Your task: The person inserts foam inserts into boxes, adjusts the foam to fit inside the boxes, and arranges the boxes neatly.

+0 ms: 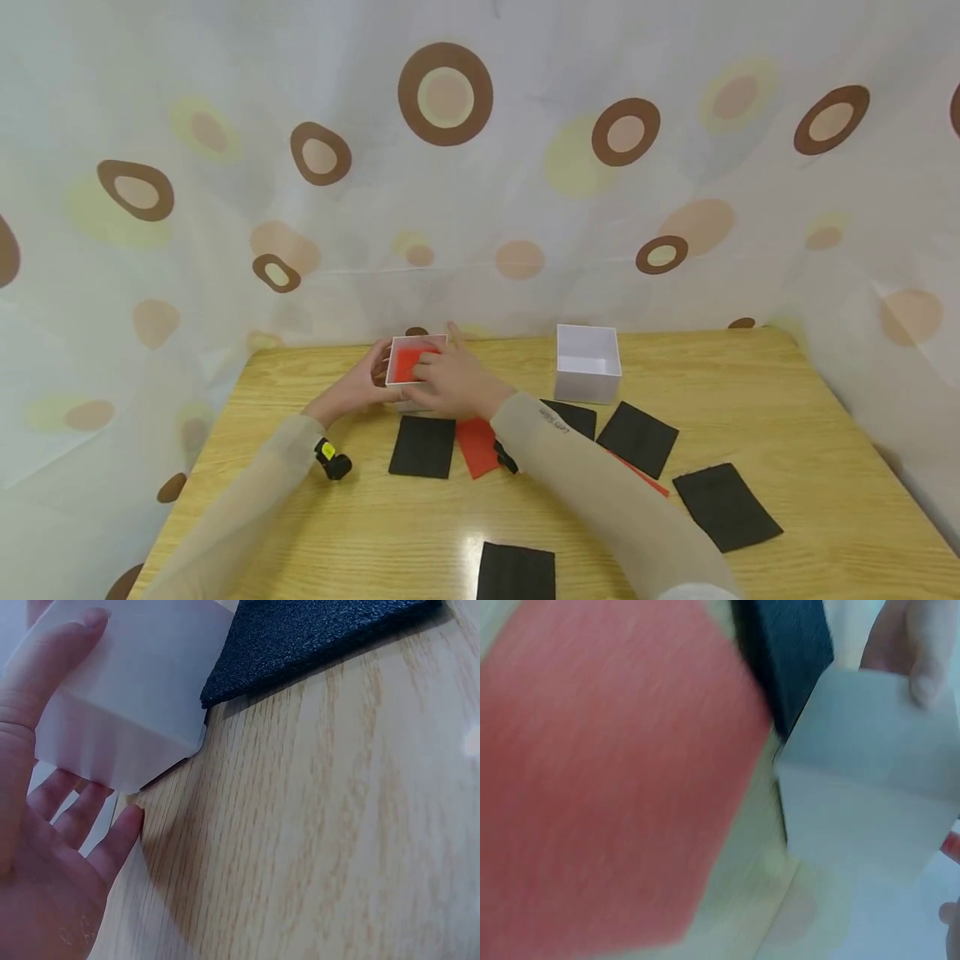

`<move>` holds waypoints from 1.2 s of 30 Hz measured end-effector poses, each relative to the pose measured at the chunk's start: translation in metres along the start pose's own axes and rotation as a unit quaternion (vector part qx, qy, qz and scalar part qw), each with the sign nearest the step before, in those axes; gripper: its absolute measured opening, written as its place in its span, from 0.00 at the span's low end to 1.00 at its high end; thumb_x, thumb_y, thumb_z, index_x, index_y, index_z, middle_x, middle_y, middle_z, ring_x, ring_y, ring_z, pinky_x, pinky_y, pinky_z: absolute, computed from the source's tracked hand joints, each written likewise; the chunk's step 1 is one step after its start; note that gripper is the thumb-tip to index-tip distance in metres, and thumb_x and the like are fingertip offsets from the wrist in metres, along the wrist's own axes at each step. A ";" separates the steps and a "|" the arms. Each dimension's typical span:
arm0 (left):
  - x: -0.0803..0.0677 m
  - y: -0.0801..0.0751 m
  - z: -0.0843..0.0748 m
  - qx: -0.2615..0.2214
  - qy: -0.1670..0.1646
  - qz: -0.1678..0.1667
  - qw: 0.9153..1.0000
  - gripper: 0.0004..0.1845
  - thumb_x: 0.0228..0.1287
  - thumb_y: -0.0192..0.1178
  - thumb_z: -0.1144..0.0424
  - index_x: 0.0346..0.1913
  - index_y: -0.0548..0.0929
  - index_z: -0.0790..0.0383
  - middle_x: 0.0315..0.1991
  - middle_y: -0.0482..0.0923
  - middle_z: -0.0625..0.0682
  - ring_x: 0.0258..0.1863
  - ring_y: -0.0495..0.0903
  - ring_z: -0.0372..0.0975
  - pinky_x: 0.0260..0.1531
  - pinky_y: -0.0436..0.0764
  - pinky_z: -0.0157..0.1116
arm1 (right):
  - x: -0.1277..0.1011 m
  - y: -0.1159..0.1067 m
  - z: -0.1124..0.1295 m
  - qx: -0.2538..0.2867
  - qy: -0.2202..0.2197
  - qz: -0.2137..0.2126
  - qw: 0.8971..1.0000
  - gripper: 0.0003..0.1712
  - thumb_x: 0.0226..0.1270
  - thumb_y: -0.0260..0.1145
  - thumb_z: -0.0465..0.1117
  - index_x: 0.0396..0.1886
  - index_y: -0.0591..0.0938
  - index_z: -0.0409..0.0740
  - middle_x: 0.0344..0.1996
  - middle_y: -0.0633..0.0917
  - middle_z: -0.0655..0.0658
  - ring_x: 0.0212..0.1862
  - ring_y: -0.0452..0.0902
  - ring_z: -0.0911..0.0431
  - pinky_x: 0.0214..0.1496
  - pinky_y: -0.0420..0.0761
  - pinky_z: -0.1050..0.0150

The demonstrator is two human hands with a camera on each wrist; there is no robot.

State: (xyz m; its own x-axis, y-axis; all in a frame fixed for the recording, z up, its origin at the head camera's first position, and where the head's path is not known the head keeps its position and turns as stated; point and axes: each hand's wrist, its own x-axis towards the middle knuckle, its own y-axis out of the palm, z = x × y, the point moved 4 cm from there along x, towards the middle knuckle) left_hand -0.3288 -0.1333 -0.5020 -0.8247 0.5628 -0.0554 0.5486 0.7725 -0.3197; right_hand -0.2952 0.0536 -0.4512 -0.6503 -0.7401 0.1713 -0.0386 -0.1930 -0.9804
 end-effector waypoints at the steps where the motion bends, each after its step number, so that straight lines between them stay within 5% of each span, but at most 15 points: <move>1: 0.000 0.000 0.000 -0.003 0.002 -0.001 1.000 0.54 0.65 0.73 0.66 0.83 0.46 0.57 0.80 0.54 0.61 0.79 0.58 0.58 0.74 0.64 0.56 | -0.002 -0.001 -0.003 -0.009 0.004 -0.011 1.000 0.22 0.80 0.57 0.62 0.39 0.89 0.55 0.46 0.88 0.53 0.75 0.65 0.43 0.79 0.40 0.30; 15: -0.001 0.002 -0.003 -0.024 -0.005 -0.011 1.000 0.54 0.63 0.75 0.65 0.83 0.49 0.52 0.78 0.59 0.57 0.76 0.63 0.54 0.72 0.68 0.55 | -0.010 -0.008 -0.014 -0.035 -0.015 -0.070 0.997 0.25 0.78 0.62 0.58 0.20 0.85 0.54 0.29 0.86 0.54 0.61 0.76 0.49 0.79 0.50 0.33; 30: -0.002 0.003 -0.003 -0.018 -0.006 -0.008 1.000 0.55 0.63 0.75 0.64 0.83 0.48 0.53 0.80 0.56 0.57 0.77 0.60 0.55 0.73 0.66 0.55 | -0.015 -0.011 -0.014 -0.037 -0.036 -0.088 0.995 0.23 0.77 0.63 0.55 0.22 0.88 0.52 0.27 0.86 0.53 0.59 0.77 0.48 0.78 0.56 0.35; 36: -0.001 0.002 -0.001 -0.028 -0.005 -0.005 1.000 0.54 0.63 0.75 0.64 0.83 0.49 0.51 0.79 0.58 0.56 0.77 0.61 0.55 0.72 0.67 0.55 | -0.019 -0.014 -0.012 -0.033 -0.031 -0.070 0.997 0.19 0.77 0.65 0.53 0.28 0.90 0.49 0.34 0.89 0.51 0.60 0.76 0.46 0.77 0.60 0.36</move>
State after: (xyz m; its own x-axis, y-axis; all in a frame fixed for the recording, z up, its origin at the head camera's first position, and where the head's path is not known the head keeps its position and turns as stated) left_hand -0.3268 -0.1320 -0.5017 -0.8310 0.5528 -0.0614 0.5474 0.7931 -0.2672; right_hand -0.2914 0.0782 -0.4423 -0.5869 -0.7477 0.3106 -0.1764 -0.2564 -0.9504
